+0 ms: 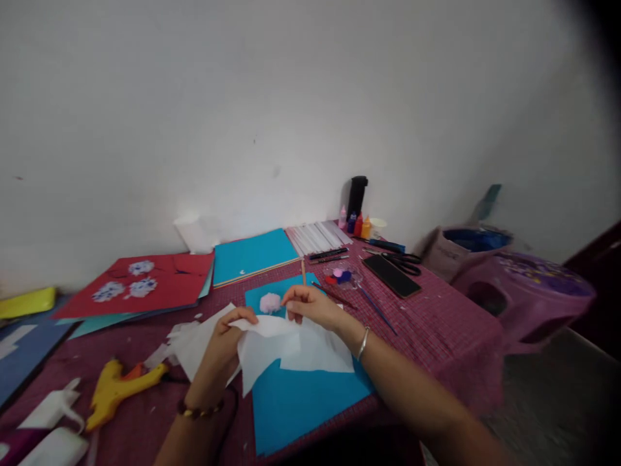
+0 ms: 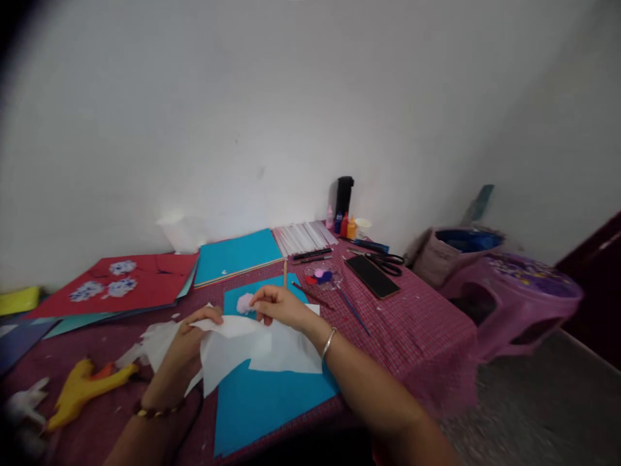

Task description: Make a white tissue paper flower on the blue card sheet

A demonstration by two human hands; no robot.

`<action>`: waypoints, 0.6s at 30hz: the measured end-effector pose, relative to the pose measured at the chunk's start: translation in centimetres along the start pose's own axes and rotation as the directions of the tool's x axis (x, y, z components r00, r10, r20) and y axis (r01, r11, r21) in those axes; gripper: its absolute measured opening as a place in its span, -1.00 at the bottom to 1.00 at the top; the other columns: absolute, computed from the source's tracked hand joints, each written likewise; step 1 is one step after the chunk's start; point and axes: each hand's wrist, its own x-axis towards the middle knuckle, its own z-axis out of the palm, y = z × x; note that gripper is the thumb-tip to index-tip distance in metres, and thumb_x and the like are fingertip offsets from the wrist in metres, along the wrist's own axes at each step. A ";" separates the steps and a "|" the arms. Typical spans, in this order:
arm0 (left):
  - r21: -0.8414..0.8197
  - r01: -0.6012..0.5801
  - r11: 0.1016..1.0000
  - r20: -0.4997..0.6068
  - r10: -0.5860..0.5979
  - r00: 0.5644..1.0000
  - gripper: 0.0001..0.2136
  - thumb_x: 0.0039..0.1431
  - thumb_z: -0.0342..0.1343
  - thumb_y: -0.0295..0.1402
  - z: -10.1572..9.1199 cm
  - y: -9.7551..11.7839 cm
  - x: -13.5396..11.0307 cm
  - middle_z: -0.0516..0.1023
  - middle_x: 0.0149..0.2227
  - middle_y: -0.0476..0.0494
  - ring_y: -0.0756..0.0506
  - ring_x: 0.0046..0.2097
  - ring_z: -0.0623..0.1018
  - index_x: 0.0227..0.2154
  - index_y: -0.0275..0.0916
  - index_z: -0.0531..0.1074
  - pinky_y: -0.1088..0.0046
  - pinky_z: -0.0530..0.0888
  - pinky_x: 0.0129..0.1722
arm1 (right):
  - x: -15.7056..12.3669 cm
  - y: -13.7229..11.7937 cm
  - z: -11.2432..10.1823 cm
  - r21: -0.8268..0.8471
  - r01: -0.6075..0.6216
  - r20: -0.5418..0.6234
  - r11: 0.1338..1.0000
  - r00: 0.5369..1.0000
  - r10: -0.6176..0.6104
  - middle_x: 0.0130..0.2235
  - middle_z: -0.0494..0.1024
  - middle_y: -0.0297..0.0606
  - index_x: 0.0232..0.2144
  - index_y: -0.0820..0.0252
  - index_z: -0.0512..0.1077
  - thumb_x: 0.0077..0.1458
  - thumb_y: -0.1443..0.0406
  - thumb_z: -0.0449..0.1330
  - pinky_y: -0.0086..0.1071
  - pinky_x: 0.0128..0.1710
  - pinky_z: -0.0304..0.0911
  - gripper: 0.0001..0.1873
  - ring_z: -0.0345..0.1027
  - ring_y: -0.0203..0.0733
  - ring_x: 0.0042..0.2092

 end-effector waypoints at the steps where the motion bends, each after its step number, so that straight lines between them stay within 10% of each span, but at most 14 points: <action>1: -0.014 0.004 1.000 0.037 -0.004 0.999 -0.92 -0.23 0.16 -0.47 0.2 -0.1 -0.1 0.35 -0.60 0.12 0.10 -0.63 0.29 -0.60 -0.23 0.36 0.58 0.14 -0.66 | -0.1 0.1 0.3 0.002 -0.011 0.042 1.000 0.999 0.011 -0.55 0.41 -0.42 -0.37 0.25 0.38 -0.01 0.18 0.22 -0.51 -0.57 0.17 -0.77 0.24 -0.41 -0.57; 15: 0.278 -0.218 0.936 -0.053 0.241 0.969 -0.87 -0.07 0.22 -0.34 1.9 -0.7 -0.3 0.53 -0.44 -0.03 -0.04 -0.35 0.48 -0.46 -0.27 0.45 0.53 0.39 -0.38 | -1.8 -1.0 2.8 -0.445 0.323 0.124 0.835 0.946 -0.300 -0.03 0.40 -0.15 -0.01 0.17 0.32 -0.04 0.26 0.28 -0.27 -0.03 0.17 -0.49 0.27 -0.15 -0.04; 18: 0.203 -0.161 0.966 -0.095 0.183 0.979 -0.83 -0.06 0.25 -0.28 1.7 -1.0 -0.2 0.49 -0.52 0.02 0.01 -0.46 0.45 -0.48 -0.27 0.44 0.57 0.36 -0.47 | -1.3 -0.5 2.3 -0.487 0.194 0.004 0.852 0.976 -0.220 -0.21 0.47 -0.24 -0.23 0.18 0.42 0.01 0.36 0.16 -0.32 -0.13 0.19 -0.79 0.31 -0.18 -0.16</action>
